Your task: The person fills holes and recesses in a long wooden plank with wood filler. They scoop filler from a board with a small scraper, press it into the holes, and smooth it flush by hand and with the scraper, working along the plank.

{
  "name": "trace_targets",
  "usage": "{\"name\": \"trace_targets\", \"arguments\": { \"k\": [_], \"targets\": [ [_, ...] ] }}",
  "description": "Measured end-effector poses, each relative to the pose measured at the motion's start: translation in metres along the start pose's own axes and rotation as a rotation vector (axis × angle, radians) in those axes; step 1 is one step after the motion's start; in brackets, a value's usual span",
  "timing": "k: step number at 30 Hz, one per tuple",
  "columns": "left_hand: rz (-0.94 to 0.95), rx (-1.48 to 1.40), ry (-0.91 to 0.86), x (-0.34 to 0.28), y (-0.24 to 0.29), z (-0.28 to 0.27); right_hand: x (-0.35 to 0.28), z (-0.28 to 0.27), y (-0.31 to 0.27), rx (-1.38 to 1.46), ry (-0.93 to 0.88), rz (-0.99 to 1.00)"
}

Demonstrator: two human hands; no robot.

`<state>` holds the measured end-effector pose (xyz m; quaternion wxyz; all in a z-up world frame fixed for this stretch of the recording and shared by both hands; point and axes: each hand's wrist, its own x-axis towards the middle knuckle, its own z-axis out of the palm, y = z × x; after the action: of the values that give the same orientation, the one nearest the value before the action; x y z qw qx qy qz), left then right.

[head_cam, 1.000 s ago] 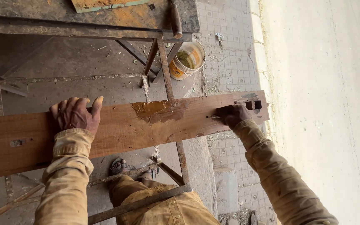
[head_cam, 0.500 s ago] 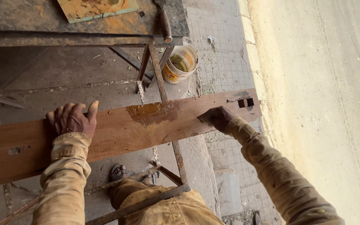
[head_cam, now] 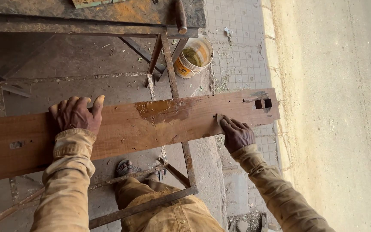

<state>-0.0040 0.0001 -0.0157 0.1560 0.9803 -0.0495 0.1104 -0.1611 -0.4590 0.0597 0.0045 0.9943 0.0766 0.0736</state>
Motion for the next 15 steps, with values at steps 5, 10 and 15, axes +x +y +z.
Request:
{"name": "trace_targets", "arguments": {
  "k": [5,10,15],
  "targets": [
    [0.013,0.016,-0.043,0.0,0.001,-0.001,-0.001,-0.006,-0.012,0.046,-0.001,0.055],
    [0.034,0.029,-0.016,0.001,0.002,0.0,0.007,-0.007,0.006,0.107,-0.115,0.074],
    [-0.003,0.034,-0.082,0.004,0.002,-0.001,0.021,-0.007,0.027,0.158,-0.311,0.064]
  ]
}}
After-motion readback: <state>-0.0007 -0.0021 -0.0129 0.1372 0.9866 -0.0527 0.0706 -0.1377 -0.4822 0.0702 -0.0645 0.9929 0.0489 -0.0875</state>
